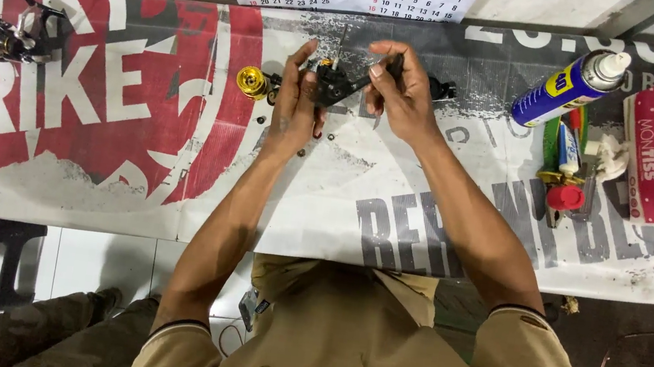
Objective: Assembling and repairing a fishing reel by installing internal components and securing them with screws.
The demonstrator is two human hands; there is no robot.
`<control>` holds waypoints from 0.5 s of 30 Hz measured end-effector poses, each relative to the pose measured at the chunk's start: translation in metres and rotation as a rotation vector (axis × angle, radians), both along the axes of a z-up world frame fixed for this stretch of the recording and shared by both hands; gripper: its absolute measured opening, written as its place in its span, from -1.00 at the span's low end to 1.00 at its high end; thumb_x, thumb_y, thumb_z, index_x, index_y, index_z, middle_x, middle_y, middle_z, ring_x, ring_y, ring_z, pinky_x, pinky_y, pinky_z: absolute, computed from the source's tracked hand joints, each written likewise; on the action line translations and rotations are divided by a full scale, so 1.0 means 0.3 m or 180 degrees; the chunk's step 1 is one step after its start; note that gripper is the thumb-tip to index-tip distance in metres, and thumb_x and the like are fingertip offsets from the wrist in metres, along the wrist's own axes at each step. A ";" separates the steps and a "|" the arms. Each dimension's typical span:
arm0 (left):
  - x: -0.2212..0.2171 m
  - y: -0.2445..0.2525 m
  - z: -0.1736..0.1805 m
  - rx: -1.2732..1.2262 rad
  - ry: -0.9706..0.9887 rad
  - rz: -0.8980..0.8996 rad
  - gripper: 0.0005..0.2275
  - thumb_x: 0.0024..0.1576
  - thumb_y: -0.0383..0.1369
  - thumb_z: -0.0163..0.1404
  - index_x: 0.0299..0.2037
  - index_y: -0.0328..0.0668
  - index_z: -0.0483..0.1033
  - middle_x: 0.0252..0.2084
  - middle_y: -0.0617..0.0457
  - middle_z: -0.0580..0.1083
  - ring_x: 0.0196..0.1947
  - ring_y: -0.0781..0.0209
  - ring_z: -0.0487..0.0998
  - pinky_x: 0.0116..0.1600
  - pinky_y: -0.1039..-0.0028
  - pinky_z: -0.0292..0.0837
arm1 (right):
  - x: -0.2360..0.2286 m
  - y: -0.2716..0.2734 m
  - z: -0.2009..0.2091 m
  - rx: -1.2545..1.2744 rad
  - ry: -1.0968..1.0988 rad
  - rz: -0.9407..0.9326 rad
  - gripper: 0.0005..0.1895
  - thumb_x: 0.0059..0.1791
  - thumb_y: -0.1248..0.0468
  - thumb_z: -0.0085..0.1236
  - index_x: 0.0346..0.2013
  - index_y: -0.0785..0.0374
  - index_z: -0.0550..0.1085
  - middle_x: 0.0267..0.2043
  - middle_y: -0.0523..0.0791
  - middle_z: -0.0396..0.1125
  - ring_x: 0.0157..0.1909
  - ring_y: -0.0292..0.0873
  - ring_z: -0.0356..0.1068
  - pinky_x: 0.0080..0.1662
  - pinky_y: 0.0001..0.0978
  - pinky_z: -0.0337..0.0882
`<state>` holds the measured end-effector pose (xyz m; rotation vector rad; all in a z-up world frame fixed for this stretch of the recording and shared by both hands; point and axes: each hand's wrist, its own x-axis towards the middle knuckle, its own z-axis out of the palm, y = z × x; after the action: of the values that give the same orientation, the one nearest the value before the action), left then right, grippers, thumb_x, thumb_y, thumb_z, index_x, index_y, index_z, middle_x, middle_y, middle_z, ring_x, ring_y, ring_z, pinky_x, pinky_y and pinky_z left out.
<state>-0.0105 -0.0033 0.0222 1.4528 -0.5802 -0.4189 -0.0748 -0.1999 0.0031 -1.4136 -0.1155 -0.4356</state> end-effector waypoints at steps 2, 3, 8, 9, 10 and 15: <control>0.010 -0.012 -0.050 -0.0413 0.0005 -0.0090 -0.46 0.36 0.07 -0.29 0.47 0.02 0.10 -0.39 0.14 0.35 -0.60 0.44 0.29 -0.56 0.61 0.28 | -0.001 -0.004 0.007 -0.0092 0.0004 -0.0024 -0.72 0.22 0.21 0.00 0.18 0.25 0.30 -0.27 -0.11 0.23 -0.54 -0.26 0.30 -0.50 -0.47 0.38; 0.015 -0.018 -0.075 -0.0822 0.0010 -0.0175 -0.53 0.43 -0.03 -0.26 0.46 -0.02 0.14 -0.16 0.09 0.40 -0.48 0.46 0.30 -0.48 0.64 0.29 | -0.001 -0.005 0.011 -0.0181 0.0007 -0.0045 -0.74 0.23 0.22 0.00 0.18 0.23 0.30 -0.31 -0.08 0.26 -0.55 -0.26 0.30 -0.50 -0.49 0.38; 0.030 -0.002 -0.121 0.0118 -0.0344 0.0128 -0.27 0.20 0.35 -0.53 0.23 -0.03 0.35 -0.36 0.12 0.39 -0.58 0.48 0.25 -0.61 0.63 0.21 | -0.002 0.008 0.016 -0.0192 0.0028 -0.0133 -0.75 0.22 0.22 0.02 0.15 0.22 0.32 -0.33 -0.05 0.30 -0.59 -0.24 0.33 -0.56 -0.46 0.38; 0.040 -0.004 -0.150 0.0136 -0.0679 0.0001 -0.20 0.18 0.41 -0.60 0.12 -0.12 0.40 -0.51 0.27 0.24 -0.61 0.49 0.18 -0.64 0.62 0.15 | 0.002 0.011 0.016 -0.0219 -0.0012 -0.0139 -0.79 0.22 0.24 0.01 0.11 0.24 0.32 -0.34 -0.01 0.31 -0.59 -0.23 0.34 -0.57 -0.45 0.38; 0.049 -0.007 -0.183 0.0135 -0.0684 0.0006 -0.20 0.18 0.41 -0.60 0.12 -0.12 0.40 -0.51 0.27 0.24 -0.61 0.49 0.18 -0.64 0.62 0.15 | 0.001 0.016 0.018 -0.0221 -0.0017 -0.0135 -0.79 0.22 0.24 0.01 0.11 0.24 0.32 -0.34 -0.01 0.31 -0.59 -0.23 0.34 -0.57 -0.45 0.38; 0.050 -0.012 -0.206 0.0652 0.0036 0.0133 -0.11 0.19 0.17 -0.11 0.45 -0.55 -0.09 0.51 -0.45 -0.04 0.55 -0.27 -0.04 0.53 0.08 -0.02 | -0.008 0.022 0.024 -0.0229 -0.0026 -0.0247 -0.76 0.20 0.16 0.03 0.06 0.23 0.34 -0.32 -0.10 0.26 -0.56 -0.23 0.38 -0.55 -0.46 0.42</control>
<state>0.0046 -0.0070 -0.0395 1.6543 -0.5081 -0.4636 -0.0771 -0.1932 0.0103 -1.4907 -0.0840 -0.5056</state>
